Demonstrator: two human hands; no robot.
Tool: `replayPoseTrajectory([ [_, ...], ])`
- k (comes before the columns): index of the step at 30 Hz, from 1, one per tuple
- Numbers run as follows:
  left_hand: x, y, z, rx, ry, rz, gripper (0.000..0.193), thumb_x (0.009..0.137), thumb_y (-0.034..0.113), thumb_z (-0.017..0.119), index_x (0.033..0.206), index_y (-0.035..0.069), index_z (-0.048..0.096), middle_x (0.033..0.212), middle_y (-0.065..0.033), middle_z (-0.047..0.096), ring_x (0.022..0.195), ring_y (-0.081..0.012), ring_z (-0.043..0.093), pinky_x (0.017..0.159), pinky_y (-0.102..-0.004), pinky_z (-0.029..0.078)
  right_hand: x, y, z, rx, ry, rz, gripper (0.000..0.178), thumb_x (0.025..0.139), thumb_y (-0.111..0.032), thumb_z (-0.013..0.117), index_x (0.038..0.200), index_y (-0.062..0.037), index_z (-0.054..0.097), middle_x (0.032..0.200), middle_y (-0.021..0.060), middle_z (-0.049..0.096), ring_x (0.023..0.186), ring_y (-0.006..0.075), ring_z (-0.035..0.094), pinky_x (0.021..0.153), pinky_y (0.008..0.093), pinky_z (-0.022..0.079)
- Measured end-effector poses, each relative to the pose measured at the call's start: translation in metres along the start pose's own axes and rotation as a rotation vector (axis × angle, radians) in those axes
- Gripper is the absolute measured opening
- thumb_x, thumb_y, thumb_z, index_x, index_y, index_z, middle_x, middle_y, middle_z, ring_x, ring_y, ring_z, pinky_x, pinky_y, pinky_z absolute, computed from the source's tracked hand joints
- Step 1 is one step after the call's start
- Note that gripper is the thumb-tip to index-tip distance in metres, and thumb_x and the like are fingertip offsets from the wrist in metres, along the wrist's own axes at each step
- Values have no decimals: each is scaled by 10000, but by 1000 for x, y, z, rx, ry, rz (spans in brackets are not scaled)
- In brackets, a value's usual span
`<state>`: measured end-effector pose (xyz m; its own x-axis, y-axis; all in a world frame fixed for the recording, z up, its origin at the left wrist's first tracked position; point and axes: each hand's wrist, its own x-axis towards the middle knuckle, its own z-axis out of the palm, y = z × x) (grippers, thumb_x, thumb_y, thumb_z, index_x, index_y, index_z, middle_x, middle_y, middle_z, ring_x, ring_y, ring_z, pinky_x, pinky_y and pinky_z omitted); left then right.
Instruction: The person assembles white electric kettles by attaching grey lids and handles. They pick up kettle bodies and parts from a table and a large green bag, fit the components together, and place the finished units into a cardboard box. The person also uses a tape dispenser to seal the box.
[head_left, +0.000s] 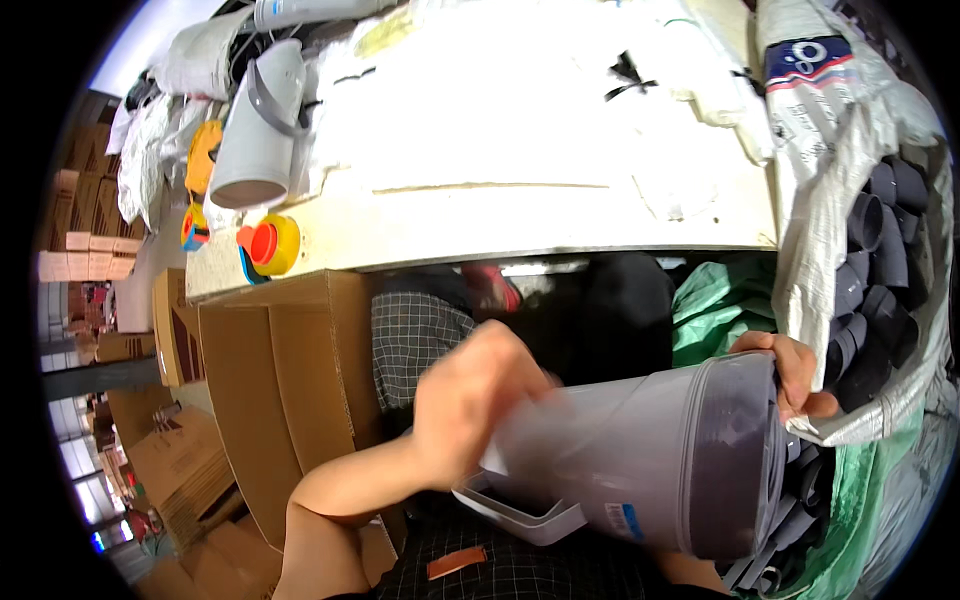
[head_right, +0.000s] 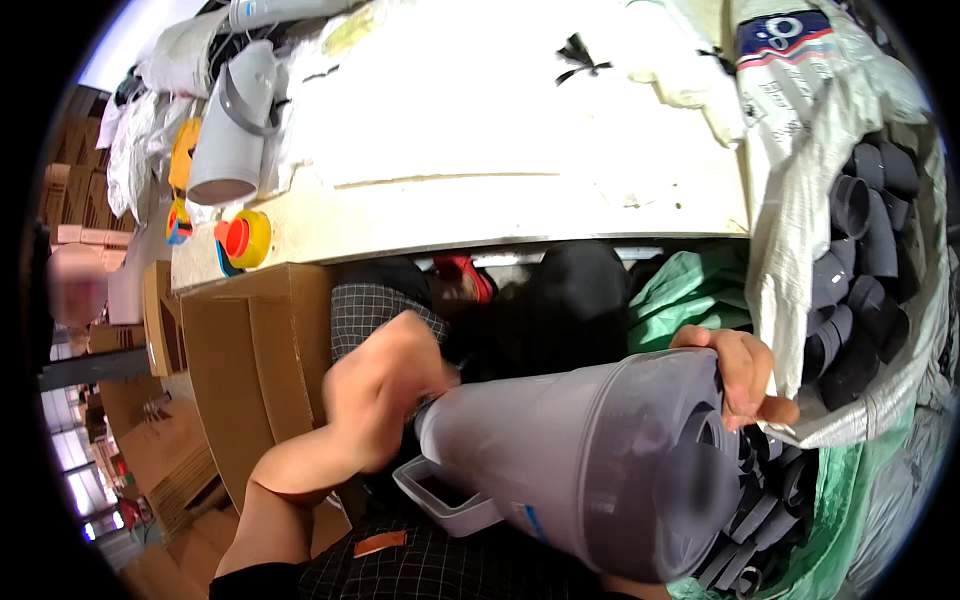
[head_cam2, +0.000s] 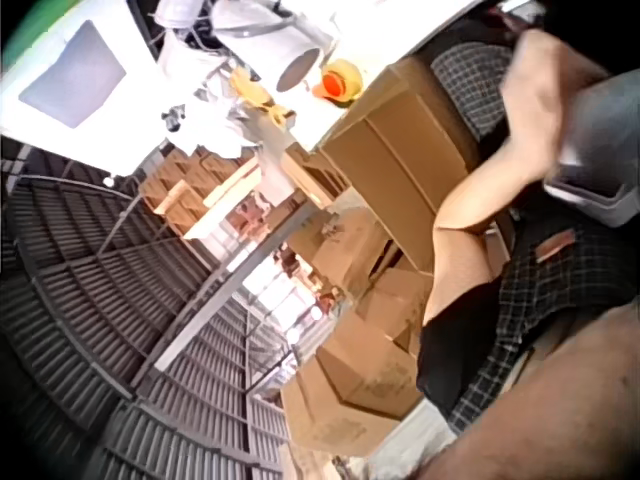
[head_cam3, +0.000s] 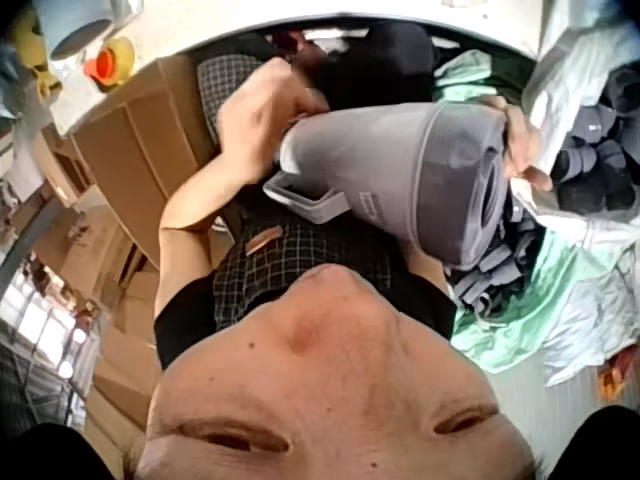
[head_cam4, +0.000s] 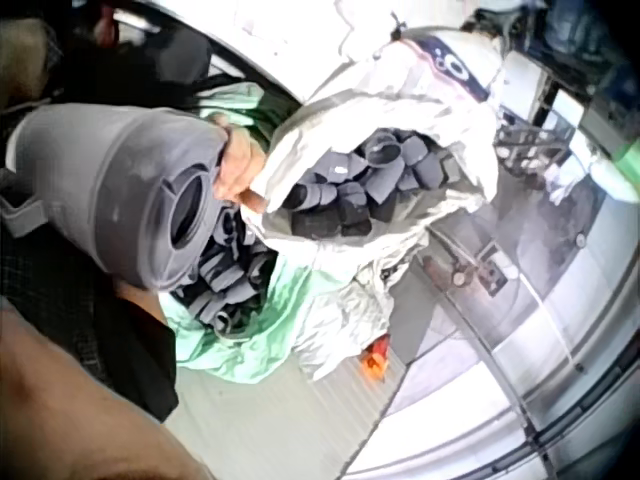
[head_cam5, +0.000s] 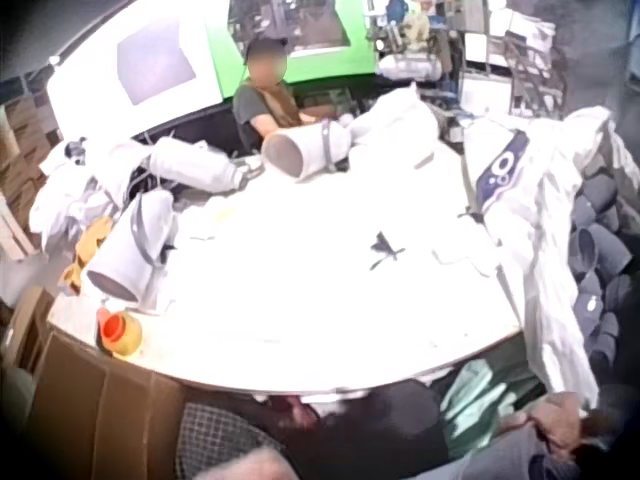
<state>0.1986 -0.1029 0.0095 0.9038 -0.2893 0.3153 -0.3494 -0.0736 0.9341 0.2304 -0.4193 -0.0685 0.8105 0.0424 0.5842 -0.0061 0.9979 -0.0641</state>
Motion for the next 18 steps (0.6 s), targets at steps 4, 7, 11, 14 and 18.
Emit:
replayPoseTrajectory([
  [4, 92, -43, -8, 370, 49, 133, 144, 843, 125, 742, 899, 8, 679, 849, -94, 609, 847, -258, 594, 766, -365, 494, 27, 6, 6, -74, -13, 115, 366, 925, -324, 763, 676, -144, 563, 678, -23, 637, 907, 60, 603, 1223, 383, 214],
  [7, 137, -174, -46, 808, 290, -59, 120, 833, 59, 754, 856, 3, 650, 870, -96, 599, 805, -229, 560, 758, -327, 468, 44, 12, -5, -84, -53, 190, 341, 950, -331, 734, 704, -140, 594, 682, -25, 650, 925, 39, 603, 1217, 389, 208],
  [11, 153, -214, -56, 603, 299, -363, 75, 880, 48, 705, 907, 0, 655, 872, -84, 599, 792, -209, 564, 735, -329, 477, 44, 18, -31, 73, 8, 71, 350, 984, -399, 656, 796, -114, 577, 788, 27, 662, 964, 123, 591, 1242, 574, 172],
  [14, 155, -198, -54, 714, 158, -248, 118, 954, 112, 643, 915, 1, 648, 845, -92, 612, 792, -218, 567, 746, -335, 476, 56, 27, -44, 119, 370, 168, 301, 972, -331, 677, 890, -113, 486, 779, 23, 550, 898, 181, 568, 984, 510, 539],
  [18, 153, -208, -62, 798, 155, -151, 153, 990, 150, 601, 950, 4, 621, 895, -127, 632, 815, -266, 592, 748, -353, 475, 79, 71, -57, -72, 198, 571, 343, 991, -359, 624, 1048, -27, 562, 874, 106, 625, 812, 256, 637, 744, 408, 559],
])
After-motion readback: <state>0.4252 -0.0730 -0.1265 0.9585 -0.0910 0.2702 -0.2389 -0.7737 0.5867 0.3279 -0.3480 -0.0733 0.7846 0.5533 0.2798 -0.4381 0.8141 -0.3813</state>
